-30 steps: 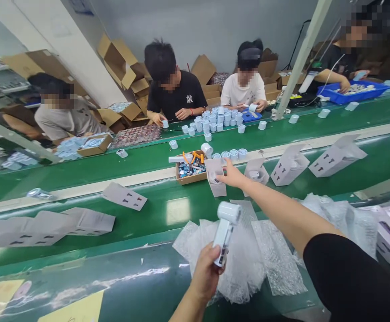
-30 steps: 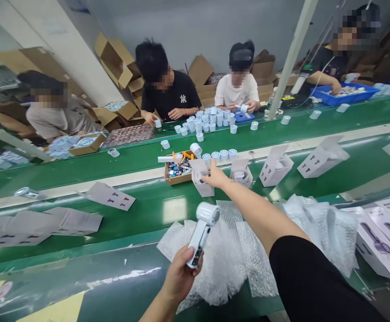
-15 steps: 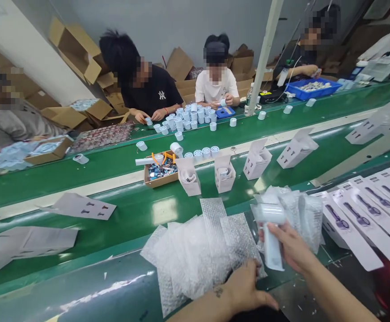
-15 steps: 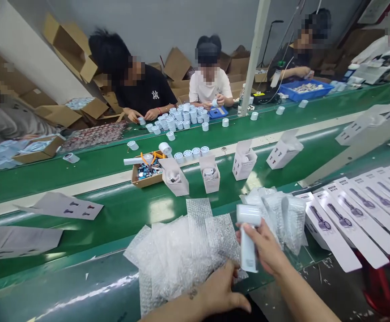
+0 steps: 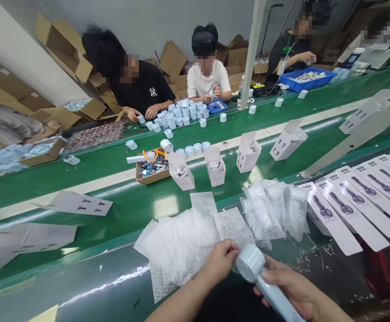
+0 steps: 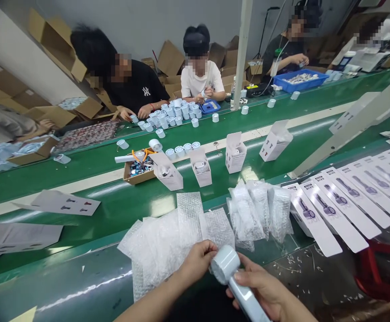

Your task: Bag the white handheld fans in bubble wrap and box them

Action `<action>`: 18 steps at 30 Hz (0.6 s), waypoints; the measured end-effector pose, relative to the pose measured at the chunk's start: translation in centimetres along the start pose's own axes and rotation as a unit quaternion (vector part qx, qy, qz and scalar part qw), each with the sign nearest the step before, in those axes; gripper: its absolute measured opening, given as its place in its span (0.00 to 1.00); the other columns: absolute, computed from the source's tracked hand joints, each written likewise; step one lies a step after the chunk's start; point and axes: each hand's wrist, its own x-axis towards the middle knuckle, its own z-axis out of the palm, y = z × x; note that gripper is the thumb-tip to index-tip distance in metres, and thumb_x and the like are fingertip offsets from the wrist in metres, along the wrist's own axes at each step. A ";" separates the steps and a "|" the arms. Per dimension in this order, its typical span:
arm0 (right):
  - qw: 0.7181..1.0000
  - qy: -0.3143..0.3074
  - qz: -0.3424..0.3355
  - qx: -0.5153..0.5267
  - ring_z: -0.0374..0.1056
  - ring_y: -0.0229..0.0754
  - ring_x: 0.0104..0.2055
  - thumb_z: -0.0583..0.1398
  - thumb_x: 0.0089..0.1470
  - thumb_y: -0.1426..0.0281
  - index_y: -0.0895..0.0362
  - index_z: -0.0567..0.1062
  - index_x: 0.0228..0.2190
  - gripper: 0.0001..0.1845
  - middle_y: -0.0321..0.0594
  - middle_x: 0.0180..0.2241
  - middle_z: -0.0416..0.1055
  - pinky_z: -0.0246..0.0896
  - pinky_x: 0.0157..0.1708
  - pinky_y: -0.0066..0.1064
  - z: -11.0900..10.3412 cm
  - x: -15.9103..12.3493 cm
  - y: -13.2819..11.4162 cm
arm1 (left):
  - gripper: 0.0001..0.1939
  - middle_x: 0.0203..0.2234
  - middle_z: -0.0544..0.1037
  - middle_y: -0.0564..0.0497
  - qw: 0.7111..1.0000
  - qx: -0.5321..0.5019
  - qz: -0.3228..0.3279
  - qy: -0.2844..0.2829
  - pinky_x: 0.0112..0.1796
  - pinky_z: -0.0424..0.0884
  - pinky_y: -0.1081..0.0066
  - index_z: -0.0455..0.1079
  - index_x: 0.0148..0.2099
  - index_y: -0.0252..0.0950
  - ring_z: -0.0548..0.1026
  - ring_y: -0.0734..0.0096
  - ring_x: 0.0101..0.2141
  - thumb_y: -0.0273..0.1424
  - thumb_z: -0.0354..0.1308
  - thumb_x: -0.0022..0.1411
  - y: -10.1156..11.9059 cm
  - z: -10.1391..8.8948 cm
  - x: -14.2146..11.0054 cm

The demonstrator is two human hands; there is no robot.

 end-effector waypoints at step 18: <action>0.987 0.141 -0.067 0.031 0.68 0.38 0.22 0.68 0.39 0.69 0.55 0.70 0.36 0.20 0.35 0.22 0.73 0.67 0.26 0.30 3.2 1.8 0.4 | 0.13 0.34 0.74 0.42 0.926 0.183 0.328 0.030 0.39 0.66 0.64 0.67 0.42 0.34 0.70 0.61 0.37 0.23 0.43 0.61 2.8 -1.0 -6.3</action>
